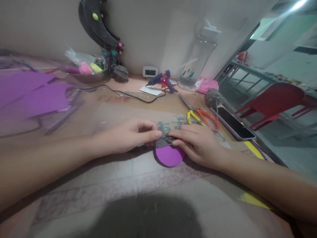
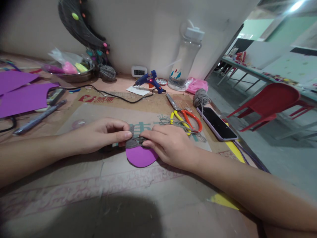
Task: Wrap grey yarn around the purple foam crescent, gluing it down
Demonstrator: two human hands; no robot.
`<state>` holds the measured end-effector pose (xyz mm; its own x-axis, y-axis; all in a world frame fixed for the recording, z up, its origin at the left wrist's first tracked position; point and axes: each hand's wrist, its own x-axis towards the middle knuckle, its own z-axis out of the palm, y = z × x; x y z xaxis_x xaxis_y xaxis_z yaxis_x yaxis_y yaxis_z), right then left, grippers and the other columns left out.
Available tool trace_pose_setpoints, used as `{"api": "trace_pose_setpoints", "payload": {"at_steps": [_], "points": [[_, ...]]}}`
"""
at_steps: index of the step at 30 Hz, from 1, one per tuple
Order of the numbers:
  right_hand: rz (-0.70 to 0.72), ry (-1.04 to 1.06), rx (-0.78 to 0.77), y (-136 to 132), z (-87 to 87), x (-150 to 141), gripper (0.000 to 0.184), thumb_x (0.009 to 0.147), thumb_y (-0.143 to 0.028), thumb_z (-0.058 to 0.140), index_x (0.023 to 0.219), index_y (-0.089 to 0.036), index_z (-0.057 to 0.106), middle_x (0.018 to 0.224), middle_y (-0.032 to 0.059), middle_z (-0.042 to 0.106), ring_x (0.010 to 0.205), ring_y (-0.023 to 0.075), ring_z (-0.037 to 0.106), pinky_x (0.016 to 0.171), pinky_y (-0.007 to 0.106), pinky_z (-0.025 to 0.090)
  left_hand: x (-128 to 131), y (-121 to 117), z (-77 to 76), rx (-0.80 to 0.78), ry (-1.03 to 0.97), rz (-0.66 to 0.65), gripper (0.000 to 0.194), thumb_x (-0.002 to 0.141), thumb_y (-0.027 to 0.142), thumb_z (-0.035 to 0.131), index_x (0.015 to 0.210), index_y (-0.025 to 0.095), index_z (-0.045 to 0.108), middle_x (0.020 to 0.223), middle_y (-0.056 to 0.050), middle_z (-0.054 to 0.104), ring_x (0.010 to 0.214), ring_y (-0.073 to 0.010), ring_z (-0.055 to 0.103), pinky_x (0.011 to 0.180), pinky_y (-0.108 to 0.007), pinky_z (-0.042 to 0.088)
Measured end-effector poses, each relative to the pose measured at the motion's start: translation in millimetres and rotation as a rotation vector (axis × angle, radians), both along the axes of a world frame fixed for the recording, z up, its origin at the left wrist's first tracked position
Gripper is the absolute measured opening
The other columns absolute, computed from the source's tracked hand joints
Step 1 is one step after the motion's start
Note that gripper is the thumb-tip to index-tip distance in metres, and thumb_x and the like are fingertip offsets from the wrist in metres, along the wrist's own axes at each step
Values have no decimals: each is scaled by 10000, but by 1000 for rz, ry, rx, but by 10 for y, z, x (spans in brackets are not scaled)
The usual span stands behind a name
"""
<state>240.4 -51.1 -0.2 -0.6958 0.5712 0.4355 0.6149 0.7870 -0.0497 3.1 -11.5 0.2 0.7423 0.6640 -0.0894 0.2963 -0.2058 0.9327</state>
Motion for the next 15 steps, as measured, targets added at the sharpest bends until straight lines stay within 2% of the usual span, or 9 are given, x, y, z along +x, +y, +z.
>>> {"api": "trace_pose_setpoints", "payload": {"at_steps": [8, 15], "points": [[5, 22, -14, -4, 0, 14, 282, 969, -323, 463, 1086, -151, 653, 805, 48, 658, 675, 137, 549, 622, 250, 378, -5, 7, 6, 24, 9, 4, 242, 880, 359, 540, 733, 171, 578, 671, 35, 559, 566, -88, 444, 508, -205, 318], [2, 8, -15, -1, -3, 5, 281, 964, -317, 480, 1096, -137, 652, 807, 48, 647, 683, 138, 545, 629, 251, 372, 7, -2, 0, 6, 8, 25, 314, 874, 447, 523, 730, 173, 577, 654, 35, 547, 530, -84, 430, 480, -208, 310]]}}
